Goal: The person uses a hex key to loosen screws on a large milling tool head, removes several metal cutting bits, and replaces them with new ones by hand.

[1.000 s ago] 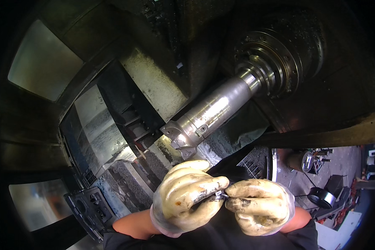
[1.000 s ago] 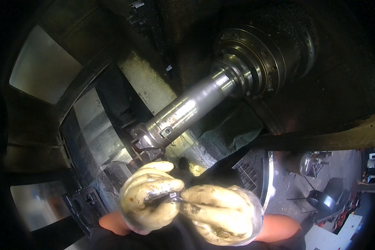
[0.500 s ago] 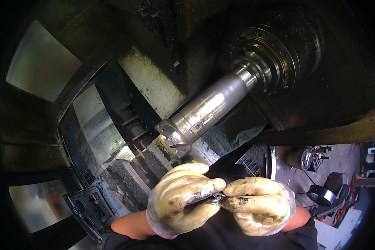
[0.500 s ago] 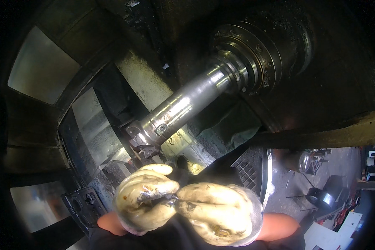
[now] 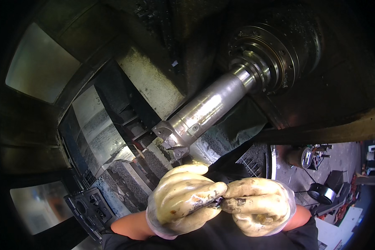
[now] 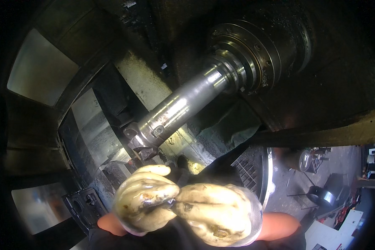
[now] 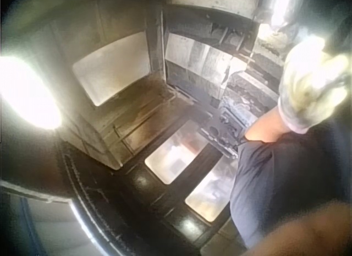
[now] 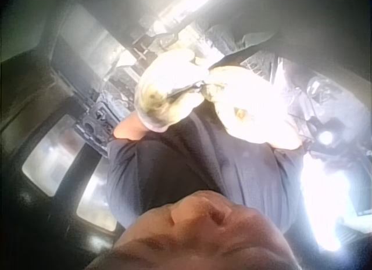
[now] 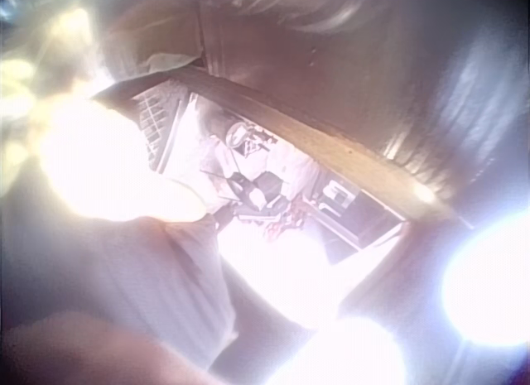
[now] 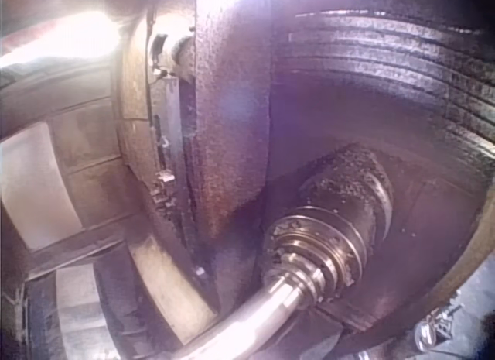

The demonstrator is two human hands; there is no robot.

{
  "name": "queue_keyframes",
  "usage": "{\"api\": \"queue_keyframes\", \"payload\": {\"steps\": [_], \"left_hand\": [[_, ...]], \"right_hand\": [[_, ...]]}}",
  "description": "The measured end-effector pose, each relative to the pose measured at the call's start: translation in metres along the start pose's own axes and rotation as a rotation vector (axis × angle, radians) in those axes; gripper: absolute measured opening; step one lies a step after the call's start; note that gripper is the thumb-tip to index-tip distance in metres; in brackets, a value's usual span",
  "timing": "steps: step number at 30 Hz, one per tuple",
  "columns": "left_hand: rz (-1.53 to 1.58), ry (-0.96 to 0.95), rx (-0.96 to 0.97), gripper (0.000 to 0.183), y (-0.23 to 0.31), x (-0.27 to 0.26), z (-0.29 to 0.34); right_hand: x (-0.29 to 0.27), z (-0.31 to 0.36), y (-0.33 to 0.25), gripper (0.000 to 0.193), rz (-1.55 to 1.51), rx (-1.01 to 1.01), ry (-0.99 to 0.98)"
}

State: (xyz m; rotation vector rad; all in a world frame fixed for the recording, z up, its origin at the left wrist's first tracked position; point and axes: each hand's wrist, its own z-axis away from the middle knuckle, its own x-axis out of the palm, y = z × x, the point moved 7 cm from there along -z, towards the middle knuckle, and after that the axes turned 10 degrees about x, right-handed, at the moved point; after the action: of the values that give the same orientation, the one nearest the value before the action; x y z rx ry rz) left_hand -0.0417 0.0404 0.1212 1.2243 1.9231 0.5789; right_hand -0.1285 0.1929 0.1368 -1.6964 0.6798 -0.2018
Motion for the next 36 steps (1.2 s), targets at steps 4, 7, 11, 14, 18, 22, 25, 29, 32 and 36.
{"api": "queue_keyframes", "payload": {"steps": [4,7,11,14,18,22,25,29,32,36], "left_hand": [[-0.023,-0.081,-0.056,0.049,-0.002,0.000,-0.008],[-0.010,-0.046,-0.137,0.037,-0.008,-0.002,-0.003],[0.177,-0.012,-0.259,0.026,-0.015,0.001,0.003],[0.251,-0.019,-0.403,0.023,-0.020,0.001,0.008],[0.323,-0.056,-0.399,0.035,-0.018,-0.001,0.014],[0.300,-0.007,-0.234,0.035,-0.013,-0.004,0.015],[0.216,0.022,-0.168,0.035,-0.006,-0.007,0.016],[0.249,0.010,-0.117,0.041,-0.007,-0.010,0.023],[0.209,-0.015,-0.113,0.042,-0.005,-0.011,0.023],[0.191,0.085,-0.069,0.038,0.003,-0.011,0.016]], "right_hand": [[-0.009,-0.007,0.006,0.013,-0.123,0.080,0.074],[-0.011,-0.007,0.018,0.021,-0.301,0.405,-0.046],[-0.009,-0.006,0.019,0.029,-0.603,0.762,-0.061],[-0.008,-0.009,0.020,0.036,-0.603,0.778,-0.053],[-0.005,-0.013,0.019,0.037,-0.625,0.771,-0.106],[-0.003,-0.014,0.020,0.036,-0.628,0.793,-0.167],[-0.001,-0.017,0.018,0.036,-0.630,0.844,-0.207],[0.002,-0.016,0.018,0.035,-0.682,0.855,-0.205],[0.002,-0.019,0.014,0.036,-0.699,0.819,-0.220],[0.005,-0.018,0.014,0.036,-0.722,0.739,-0.238]]}}
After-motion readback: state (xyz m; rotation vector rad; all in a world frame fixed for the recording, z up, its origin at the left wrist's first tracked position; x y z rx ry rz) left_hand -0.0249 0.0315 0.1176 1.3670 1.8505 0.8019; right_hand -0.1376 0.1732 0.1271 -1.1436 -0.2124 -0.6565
